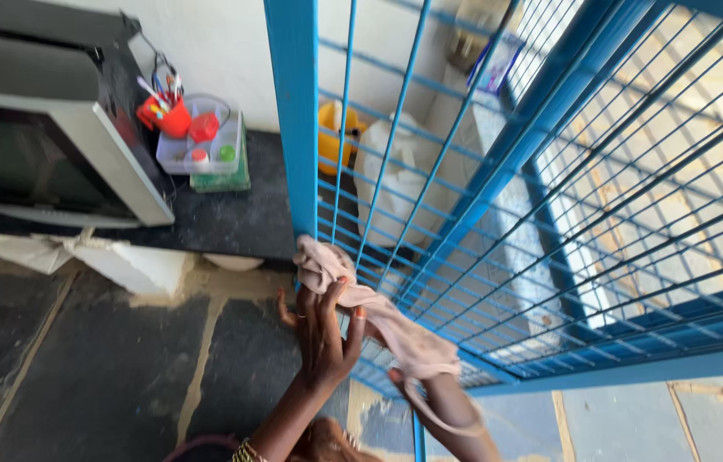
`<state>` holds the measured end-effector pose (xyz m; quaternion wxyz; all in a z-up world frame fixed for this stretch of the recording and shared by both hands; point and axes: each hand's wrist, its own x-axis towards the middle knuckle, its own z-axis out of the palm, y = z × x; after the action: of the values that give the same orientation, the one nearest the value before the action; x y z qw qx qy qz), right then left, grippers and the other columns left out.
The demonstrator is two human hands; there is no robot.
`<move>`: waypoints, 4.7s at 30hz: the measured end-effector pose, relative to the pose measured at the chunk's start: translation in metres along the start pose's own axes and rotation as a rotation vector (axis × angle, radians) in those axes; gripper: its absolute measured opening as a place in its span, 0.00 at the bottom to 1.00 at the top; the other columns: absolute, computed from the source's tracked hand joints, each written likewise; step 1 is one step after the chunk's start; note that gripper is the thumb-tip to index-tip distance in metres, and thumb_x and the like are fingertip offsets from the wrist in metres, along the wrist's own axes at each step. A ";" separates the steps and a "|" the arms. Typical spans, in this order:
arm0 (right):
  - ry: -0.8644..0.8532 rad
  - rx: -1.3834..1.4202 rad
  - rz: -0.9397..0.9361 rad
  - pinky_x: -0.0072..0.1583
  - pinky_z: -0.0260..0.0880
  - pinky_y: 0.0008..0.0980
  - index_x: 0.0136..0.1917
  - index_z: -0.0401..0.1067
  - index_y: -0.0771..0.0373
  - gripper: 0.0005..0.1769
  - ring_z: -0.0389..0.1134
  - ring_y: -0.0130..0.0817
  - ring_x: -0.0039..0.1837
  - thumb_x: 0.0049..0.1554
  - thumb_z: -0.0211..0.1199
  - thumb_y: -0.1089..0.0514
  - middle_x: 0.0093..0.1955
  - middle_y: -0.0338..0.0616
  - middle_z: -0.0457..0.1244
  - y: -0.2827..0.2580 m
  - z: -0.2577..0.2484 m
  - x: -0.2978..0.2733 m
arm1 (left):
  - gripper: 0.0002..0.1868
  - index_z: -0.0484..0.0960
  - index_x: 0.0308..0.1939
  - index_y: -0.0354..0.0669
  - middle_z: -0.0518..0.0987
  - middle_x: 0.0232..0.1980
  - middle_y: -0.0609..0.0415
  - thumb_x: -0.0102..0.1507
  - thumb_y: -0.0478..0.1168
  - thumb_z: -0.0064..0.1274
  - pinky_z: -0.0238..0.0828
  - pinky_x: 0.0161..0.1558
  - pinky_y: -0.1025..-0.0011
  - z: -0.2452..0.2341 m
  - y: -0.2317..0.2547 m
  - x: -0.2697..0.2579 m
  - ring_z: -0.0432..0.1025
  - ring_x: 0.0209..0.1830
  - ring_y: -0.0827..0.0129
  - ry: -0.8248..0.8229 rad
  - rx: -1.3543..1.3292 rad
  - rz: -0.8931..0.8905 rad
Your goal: The person wipes a blue metal mesh gate with a brown cloth, cleaning both the mesh and the vertical bars.
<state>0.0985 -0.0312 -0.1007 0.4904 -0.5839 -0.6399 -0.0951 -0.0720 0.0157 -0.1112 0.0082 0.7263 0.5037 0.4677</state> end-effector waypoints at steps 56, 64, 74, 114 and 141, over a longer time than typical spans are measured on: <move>0.137 0.193 -0.194 0.71 0.37 0.59 0.75 0.49 0.56 0.39 0.44 0.53 0.77 0.56 0.58 0.46 0.74 0.57 0.48 -0.044 -0.011 0.152 | 0.45 0.34 0.80 0.22 0.38 0.81 0.16 0.73 0.54 0.32 0.13 0.75 0.29 -0.012 0.055 0.165 0.33 0.81 0.18 0.089 -0.141 -0.109; 0.379 0.174 -0.145 0.72 0.35 0.58 0.76 0.47 0.57 0.40 0.42 0.53 0.78 0.56 0.58 0.46 0.76 0.58 0.47 -0.031 -0.042 0.217 | 0.52 0.32 0.79 0.23 0.38 0.84 0.26 0.72 0.59 0.42 0.08 0.72 0.26 -0.048 0.116 0.268 0.29 0.84 0.25 0.230 0.037 0.138; 0.486 0.081 -0.089 0.74 0.33 0.57 0.77 0.45 0.58 0.41 0.40 0.54 0.79 0.57 0.57 0.46 0.77 0.59 0.45 -0.001 -0.085 0.210 | 0.42 0.46 0.82 0.44 0.49 0.82 0.30 0.71 0.59 0.43 0.12 0.74 0.27 -0.044 0.180 0.262 0.34 0.84 0.33 0.184 0.022 0.259; 0.463 -0.326 0.342 0.79 0.24 0.52 0.82 0.35 0.63 0.46 0.30 0.55 0.84 0.61 0.54 0.46 0.82 0.66 0.37 0.087 -0.091 -0.016 | 0.25 0.66 0.73 0.56 0.67 0.75 0.54 0.73 0.54 0.43 0.45 0.75 0.53 0.141 0.152 -0.022 0.58 0.76 0.62 -0.450 -0.257 0.693; 0.281 -0.491 0.276 0.71 0.51 0.48 0.74 0.49 0.72 0.36 0.54 0.52 0.74 0.66 0.56 0.44 0.72 0.60 0.54 0.089 -0.066 0.030 | 0.25 0.64 0.77 0.61 0.63 0.73 0.51 0.76 0.50 0.46 0.20 0.79 0.30 0.095 0.135 0.047 0.46 0.84 0.54 0.021 -0.180 0.613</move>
<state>0.2123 -0.0313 -0.0855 0.4267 -0.7474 -0.4385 -0.2588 0.0936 0.0278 -0.0675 -0.0741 0.8357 0.2183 0.4986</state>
